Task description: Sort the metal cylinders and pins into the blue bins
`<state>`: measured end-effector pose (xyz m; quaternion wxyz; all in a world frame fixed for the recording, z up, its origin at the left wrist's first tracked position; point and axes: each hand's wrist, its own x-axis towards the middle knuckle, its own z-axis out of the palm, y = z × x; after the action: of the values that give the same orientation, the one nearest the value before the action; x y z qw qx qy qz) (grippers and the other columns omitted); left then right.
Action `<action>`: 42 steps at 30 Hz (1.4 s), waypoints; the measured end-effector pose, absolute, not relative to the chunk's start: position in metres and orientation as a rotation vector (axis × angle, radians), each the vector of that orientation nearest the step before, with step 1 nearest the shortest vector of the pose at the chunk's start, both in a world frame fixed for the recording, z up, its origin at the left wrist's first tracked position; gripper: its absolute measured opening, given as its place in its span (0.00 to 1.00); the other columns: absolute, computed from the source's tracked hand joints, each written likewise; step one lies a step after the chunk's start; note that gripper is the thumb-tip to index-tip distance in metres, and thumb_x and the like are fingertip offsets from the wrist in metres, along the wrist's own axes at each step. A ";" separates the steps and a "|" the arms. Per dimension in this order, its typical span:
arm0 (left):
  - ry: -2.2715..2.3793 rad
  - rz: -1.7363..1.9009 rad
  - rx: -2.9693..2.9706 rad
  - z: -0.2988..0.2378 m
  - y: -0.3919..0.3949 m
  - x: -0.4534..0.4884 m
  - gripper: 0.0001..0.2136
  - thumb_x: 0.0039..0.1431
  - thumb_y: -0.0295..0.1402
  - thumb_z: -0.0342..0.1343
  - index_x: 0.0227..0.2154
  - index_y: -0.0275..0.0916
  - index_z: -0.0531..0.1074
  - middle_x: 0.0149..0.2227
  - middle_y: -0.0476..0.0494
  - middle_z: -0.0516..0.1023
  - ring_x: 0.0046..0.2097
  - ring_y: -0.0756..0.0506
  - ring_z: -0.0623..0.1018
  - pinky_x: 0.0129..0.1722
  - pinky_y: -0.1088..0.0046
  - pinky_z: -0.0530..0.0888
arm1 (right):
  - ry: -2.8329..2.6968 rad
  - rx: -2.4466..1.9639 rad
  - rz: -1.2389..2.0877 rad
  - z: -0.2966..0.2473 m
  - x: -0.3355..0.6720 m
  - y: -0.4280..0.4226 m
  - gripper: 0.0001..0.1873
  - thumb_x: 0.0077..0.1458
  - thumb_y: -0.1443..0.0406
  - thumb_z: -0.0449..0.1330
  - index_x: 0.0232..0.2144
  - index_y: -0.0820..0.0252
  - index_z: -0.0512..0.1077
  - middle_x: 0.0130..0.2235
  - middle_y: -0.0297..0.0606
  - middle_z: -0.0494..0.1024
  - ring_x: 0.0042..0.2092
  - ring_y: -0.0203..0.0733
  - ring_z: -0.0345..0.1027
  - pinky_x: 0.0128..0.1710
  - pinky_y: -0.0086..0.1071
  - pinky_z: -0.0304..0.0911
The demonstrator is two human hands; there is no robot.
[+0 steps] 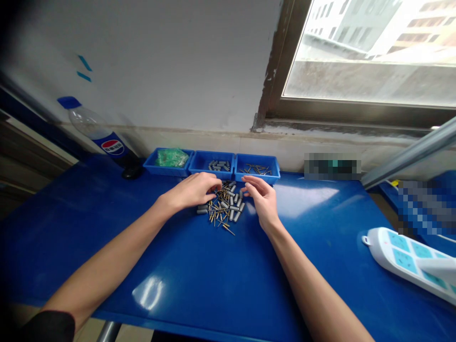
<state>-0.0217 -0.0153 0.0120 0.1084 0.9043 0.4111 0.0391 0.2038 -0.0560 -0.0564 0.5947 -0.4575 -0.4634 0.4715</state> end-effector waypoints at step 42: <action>1.430 -0.209 2.504 0.025 -0.009 -0.051 0.20 0.44 0.14 0.57 0.38 0.38 0.79 0.43 0.39 0.82 0.41 0.41 0.79 0.32 0.72 0.66 | -1.058 -1.057 1.133 -0.055 0.204 -0.057 0.13 0.57 0.57 0.69 0.43 0.55 0.82 0.46 0.43 0.85 0.37 0.41 0.76 0.40 0.39 0.70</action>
<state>-0.0509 -0.0095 0.0252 0.1248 0.8594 0.4907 -0.0717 0.2036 -0.0567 -0.0547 0.5912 -0.4543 -0.4549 0.4869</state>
